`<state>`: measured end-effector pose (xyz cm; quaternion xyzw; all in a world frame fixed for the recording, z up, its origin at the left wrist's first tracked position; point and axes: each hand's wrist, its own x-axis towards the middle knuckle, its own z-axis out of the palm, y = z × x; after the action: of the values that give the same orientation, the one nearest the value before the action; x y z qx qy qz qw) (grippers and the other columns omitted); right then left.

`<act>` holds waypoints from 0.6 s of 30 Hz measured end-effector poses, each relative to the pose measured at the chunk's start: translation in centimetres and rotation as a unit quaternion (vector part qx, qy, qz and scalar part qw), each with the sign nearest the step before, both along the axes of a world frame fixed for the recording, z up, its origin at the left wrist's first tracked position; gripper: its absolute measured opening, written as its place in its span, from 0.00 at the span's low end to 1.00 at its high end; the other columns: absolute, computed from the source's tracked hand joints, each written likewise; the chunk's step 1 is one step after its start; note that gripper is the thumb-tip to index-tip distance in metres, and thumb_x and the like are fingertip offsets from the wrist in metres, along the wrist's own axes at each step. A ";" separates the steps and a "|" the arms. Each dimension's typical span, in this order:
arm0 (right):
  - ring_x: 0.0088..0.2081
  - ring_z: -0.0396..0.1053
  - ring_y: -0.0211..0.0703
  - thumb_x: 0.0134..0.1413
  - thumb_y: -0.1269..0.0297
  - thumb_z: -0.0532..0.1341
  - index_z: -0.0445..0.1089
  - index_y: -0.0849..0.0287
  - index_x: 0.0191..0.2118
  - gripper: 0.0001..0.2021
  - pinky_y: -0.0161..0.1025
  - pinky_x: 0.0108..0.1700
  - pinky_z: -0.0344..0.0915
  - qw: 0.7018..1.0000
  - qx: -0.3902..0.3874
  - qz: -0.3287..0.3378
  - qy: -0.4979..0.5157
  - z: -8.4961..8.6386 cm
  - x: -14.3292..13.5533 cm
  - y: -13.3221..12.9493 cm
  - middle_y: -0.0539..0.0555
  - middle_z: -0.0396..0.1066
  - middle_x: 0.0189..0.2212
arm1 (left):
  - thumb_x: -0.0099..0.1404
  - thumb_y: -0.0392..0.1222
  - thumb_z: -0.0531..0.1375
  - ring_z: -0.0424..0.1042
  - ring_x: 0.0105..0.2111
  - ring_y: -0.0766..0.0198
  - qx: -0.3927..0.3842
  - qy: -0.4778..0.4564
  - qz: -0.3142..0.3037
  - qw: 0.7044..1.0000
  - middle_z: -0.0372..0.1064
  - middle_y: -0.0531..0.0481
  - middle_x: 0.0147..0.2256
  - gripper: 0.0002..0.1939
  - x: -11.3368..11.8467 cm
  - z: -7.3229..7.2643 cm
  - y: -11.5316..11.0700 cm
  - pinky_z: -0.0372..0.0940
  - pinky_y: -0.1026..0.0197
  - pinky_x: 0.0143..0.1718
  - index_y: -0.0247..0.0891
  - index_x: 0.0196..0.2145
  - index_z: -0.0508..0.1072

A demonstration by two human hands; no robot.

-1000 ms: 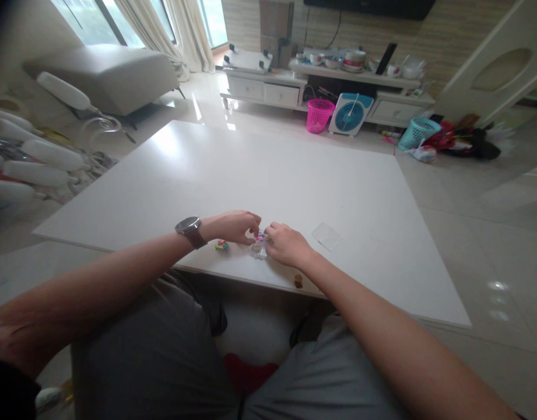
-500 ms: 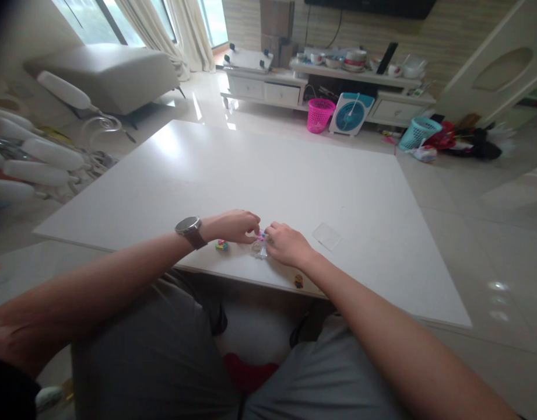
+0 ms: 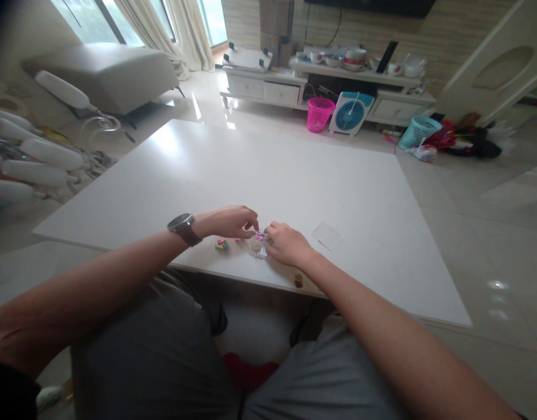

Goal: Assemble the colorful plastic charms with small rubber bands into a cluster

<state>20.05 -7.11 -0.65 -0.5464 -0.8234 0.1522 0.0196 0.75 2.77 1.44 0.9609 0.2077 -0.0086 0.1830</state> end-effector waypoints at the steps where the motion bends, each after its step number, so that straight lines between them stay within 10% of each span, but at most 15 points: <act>1: 0.45 0.67 0.44 0.61 0.64 0.55 0.69 0.59 0.45 0.09 0.37 0.45 0.61 1.000 -0.001 -0.001 -0.003 0.0 0.0 0.0 0.56 0.68 0.44 | 0.58 0.39 0.58 0.68 0.28 0.68 -0.008 -0.009 0.000 1.000 0.74 0.51 0.28 0.10 -0.3 0.2 0.4 0.59 0.65 0.32 0.40 0.34 0.80; 18: 0.46 0.66 0.43 0.59 0.65 0.57 0.69 0.58 0.47 0.12 0.36 0.47 0.61 1.000 0.002 0.000 0.011 -0.4 0.3 -0.1 0.56 0.68 0.44 | 0.51 0.39 0.67 0.69 0.27 0.70 -0.125 0.113 0.053 0.984 0.76 0.54 0.30 0.08 -1.5 -2.2 1.4 0.57 0.69 0.27 0.39 0.32 0.79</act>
<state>20.37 -7.18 -1.02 -0.5450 -0.8232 0.1566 0.0293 -0.71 4.16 -0.73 0.9109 0.2747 -0.1339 0.2772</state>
